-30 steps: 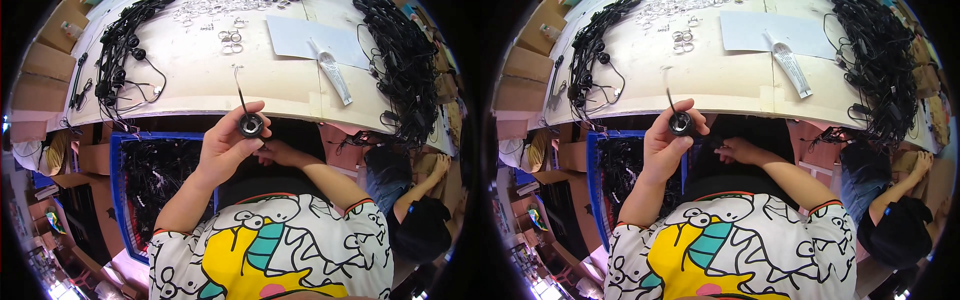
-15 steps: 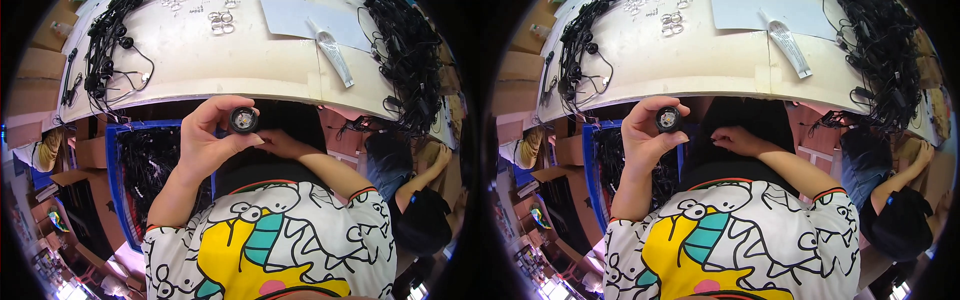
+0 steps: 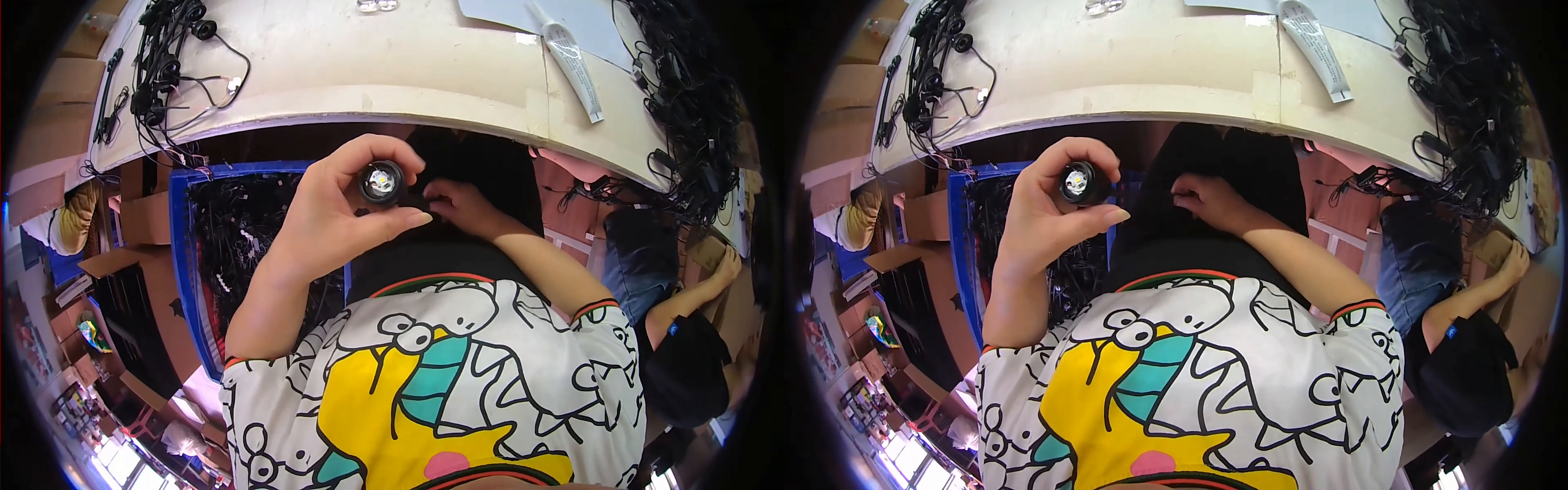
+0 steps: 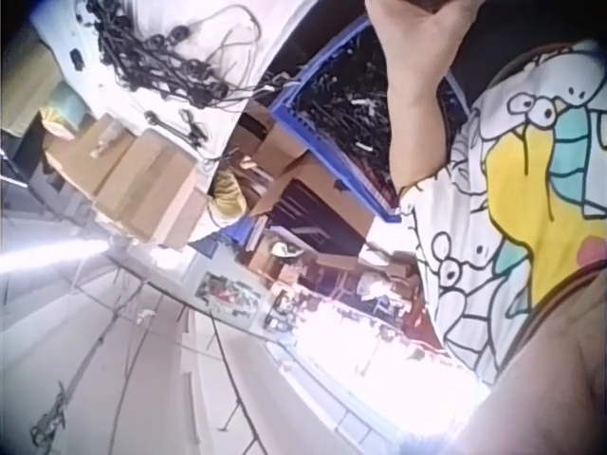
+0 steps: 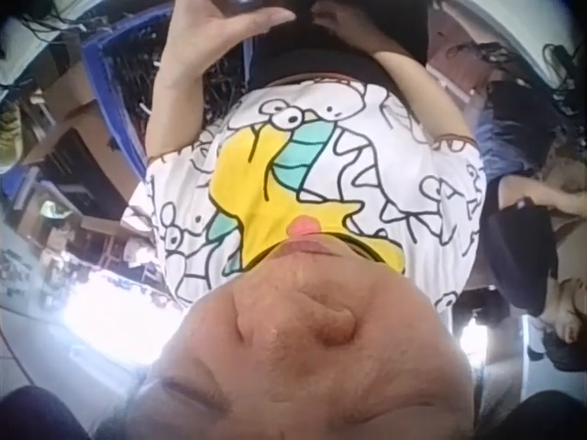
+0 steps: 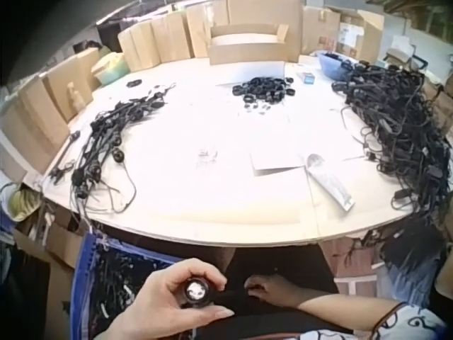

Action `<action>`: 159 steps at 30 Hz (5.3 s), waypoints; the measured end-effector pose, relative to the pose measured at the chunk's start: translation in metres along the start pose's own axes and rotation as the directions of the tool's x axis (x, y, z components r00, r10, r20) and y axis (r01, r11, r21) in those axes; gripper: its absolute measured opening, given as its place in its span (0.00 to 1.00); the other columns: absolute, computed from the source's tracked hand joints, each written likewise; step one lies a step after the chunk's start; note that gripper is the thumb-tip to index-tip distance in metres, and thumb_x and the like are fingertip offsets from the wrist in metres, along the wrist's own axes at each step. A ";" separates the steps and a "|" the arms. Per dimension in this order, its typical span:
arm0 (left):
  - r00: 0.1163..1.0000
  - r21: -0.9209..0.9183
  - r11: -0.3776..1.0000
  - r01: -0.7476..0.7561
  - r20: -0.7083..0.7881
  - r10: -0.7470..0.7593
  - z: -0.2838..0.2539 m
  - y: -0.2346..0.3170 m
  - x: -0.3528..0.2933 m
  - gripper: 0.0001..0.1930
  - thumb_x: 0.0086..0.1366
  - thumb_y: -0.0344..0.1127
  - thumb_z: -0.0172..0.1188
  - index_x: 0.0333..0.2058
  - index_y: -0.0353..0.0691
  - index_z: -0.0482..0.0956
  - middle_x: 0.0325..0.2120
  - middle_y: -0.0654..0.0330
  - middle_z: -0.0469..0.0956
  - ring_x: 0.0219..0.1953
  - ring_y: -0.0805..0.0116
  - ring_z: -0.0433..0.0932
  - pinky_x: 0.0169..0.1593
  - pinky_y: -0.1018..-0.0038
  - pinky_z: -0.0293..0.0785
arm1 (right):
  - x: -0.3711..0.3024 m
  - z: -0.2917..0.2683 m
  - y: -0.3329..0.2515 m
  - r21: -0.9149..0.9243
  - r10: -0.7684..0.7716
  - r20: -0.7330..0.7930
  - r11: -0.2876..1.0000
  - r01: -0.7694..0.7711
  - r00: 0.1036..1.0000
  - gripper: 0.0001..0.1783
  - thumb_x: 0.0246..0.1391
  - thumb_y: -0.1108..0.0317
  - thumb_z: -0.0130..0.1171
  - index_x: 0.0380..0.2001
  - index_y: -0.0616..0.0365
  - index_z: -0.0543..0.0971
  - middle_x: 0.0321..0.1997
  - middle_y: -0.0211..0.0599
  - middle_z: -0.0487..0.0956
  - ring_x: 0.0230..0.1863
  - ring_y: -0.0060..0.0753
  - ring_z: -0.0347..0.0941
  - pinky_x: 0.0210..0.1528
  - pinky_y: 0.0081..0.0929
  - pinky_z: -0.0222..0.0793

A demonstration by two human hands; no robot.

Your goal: The person assembles small electronic components and plastic housings by hand, joining them with adhesive from a glue tube.

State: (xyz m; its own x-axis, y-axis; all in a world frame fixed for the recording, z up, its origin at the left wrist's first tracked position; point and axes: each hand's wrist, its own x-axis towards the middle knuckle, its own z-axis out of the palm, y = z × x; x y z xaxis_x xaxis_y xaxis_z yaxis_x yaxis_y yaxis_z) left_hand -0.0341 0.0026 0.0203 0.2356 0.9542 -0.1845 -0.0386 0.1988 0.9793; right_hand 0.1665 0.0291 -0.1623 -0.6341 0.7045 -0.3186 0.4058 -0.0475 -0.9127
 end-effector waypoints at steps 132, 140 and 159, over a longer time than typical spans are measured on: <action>0.970 -0.450 0.879 -0.155 0.098 0.221 -0.027 -0.051 0.034 0.21 0.48 0.19 0.58 0.44 0.31 0.70 0.30 0.63 0.73 0.29 0.78 0.73 0.35 0.84 0.70 | 0.153 -0.283 -0.202 -0.675 -0.357 -0.505 0.731 -0.101 0.786 0.11 0.41 0.73 0.57 0.32 0.58 0.76 0.27 0.30 0.77 0.30 0.22 0.73 0.32 0.18 0.68; 0.962 -0.395 0.903 -0.169 0.132 0.237 -0.026 -0.049 0.023 0.21 0.50 0.20 0.57 0.45 0.33 0.70 0.32 0.64 0.73 0.31 0.80 0.71 0.37 0.83 0.69 | 0.102 -0.153 -0.227 -0.655 -0.400 -0.046 0.704 0.275 0.915 0.08 0.41 0.79 0.52 0.29 0.60 0.75 0.25 0.32 0.74 0.25 0.22 0.70 0.28 0.18 0.65; 0.965 -0.366 0.894 -0.259 -0.069 0.252 -0.016 -0.052 0.007 0.27 0.50 0.44 0.62 0.45 0.34 0.70 0.20 0.65 0.73 0.22 0.81 0.68 0.24 0.88 0.60 | 0.050 -0.117 -0.203 -0.799 -0.563 0.026 0.484 0.355 0.826 0.20 0.42 0.79 0.49 0.43 0.57 0.69 0.40 0.43 0.70 0.41 0.42 0.68 0.41 0.28 0.66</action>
State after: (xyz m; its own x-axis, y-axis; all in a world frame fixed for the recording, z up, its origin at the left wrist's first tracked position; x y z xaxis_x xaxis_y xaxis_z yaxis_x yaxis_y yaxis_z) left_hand -0.0460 0.0026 -0.0330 0.1509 0.9866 0.0627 -0.4510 0.0123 0.8924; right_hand 0.1296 0.1572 0.0374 -0.7695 0.5903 0.2436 0.4975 0.7933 -0.3508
